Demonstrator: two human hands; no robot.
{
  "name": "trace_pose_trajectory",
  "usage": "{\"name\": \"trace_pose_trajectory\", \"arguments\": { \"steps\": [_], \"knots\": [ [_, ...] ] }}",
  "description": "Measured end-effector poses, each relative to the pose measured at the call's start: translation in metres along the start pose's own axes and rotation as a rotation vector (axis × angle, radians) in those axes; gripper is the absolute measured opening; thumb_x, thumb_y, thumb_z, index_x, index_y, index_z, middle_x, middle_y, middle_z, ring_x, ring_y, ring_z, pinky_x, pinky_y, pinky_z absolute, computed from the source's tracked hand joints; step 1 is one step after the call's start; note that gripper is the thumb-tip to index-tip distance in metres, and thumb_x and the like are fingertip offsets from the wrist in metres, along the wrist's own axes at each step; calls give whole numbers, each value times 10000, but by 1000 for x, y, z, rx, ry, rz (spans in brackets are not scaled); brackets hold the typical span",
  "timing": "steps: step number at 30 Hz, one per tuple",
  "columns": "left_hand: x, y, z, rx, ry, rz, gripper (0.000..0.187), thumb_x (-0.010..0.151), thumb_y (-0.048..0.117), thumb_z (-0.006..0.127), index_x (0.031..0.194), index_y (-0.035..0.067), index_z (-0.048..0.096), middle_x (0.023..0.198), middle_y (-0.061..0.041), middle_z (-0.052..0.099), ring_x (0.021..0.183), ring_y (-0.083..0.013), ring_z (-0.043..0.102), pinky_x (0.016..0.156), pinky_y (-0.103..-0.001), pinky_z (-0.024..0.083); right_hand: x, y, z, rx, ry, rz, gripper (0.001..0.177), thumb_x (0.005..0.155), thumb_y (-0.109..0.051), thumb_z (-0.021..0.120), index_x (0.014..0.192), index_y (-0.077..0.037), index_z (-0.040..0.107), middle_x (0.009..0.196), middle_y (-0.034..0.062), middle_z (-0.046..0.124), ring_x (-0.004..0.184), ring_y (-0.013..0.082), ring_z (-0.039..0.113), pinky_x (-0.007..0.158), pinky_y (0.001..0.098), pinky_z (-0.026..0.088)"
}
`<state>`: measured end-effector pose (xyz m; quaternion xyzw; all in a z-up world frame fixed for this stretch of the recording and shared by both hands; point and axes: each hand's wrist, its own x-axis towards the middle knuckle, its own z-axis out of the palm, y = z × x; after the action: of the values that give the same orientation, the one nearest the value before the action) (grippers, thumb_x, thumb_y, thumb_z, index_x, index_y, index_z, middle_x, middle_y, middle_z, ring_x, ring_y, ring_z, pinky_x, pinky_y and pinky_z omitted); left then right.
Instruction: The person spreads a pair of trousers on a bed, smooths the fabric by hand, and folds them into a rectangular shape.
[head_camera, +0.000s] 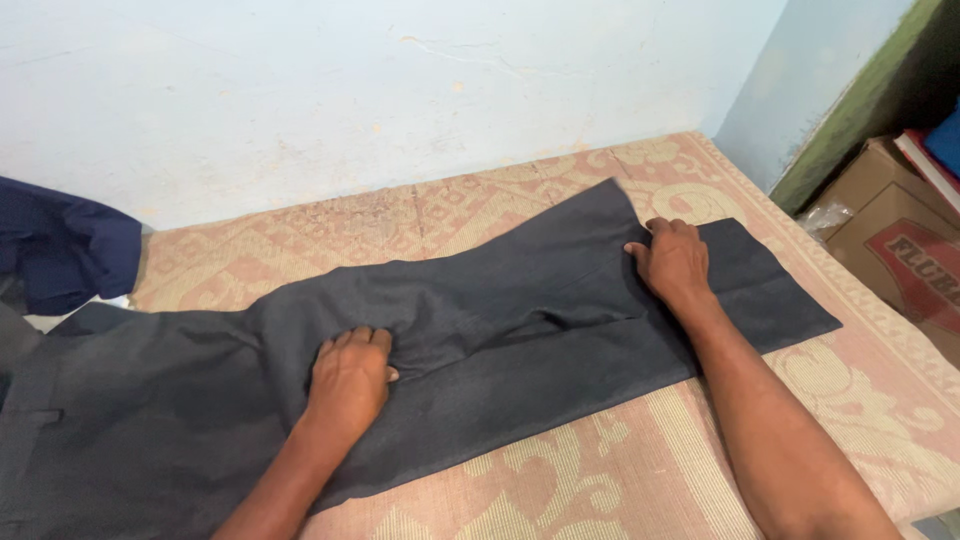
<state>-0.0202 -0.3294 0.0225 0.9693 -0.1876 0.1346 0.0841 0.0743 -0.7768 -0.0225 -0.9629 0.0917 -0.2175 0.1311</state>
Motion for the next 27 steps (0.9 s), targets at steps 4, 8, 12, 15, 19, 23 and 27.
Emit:
{"name": "trace_pose_trajectory", "arguments": {
  "steps": [4, 8, 12, 15, 19, 23, 27],
  "knots": [
    [5, -17, 14, -178, -96, -126, 256, 748, 165, 828, 922, 38, 689, 956, -135, 714, 956, -326, 694, 878, -439, 532, 3, 4, 2, 82, -15, 117, 527, 838, -333, 840, 1210, 12, 698, 1162, 267, 646, 1113, 432, 609, 921, 506, 507],
    [5, -19, 13, -209, -117, -124, 226, 769, 168, 808, 913, 36, 694, 942, -138, 714, 915, -324, 705, 841, -433, 555, 6, 1, -4, 156, 1, 149, 528, 835, -335, 844, 1187, 29, 693, 1110, 252, 681, 1056, 413, 652, 912, 490, 515],
    [0, -14, 13, 54, -5, 121, 146, 787, 142, 738, 875, 30, 701, 887, -167, 706, 882, -347, 695, 819, -465, 545, 8, -12, -20, 333, 14, 212, 374, 879, -236, 799, 1136, 18, 706, 1067, 209, 735, 1012, 345, 713, 910, 452, 548],
    [-3, -9, 20, 162, 53, 152, 66, 831, 79, 664, 876, 48, 699, 915, -151, 712, 899, -325, 702, 837, -451, 556, 6, -17, -26, 381, -38, 245, 314, 930, -195, 756, 1173, -2, 710, 1099, 201, 764, 1028, 322, 745, 946, 426, 566],
    [-1, -16, 15, 18, 88, 113, 117, 828, 122, 669, 888, 24, 692, 877, -172, 702, 847, -337, 693, 809, -447, 562, 7, -10, -28, 365, -176, 78, 641, 849, -167, 814, 1421, -39, 554, 1256, 269, 661, 1174, 391, 620, 987, 445, 484],
    [7, -27, -12, 86, 179, 68, 100, 865, 114, 649, 868, 15, 662, 842, -177, 674, 806, -341, 671, 762, -450, 556, 15, 4, -54, 570, -109, -115, 717, 851, -127, 780, 1517, -105, 516, 1391, 214, 616, 1246, 334, 582, 1033, 436, 459],
    [7, -23, -49, 157, 303, 68, 80, 906, 74, 622, 896, -2, 642, 795, -172, 635, 754, -320, 645, 732, -444, 542, 16, 36, -93, 996, -72, 154, 614, 872, -139, 718, 1473, -209, 614, 1293, 167, 704, 1082, 293, 654, 1004, 426, 556]
  ]
}}
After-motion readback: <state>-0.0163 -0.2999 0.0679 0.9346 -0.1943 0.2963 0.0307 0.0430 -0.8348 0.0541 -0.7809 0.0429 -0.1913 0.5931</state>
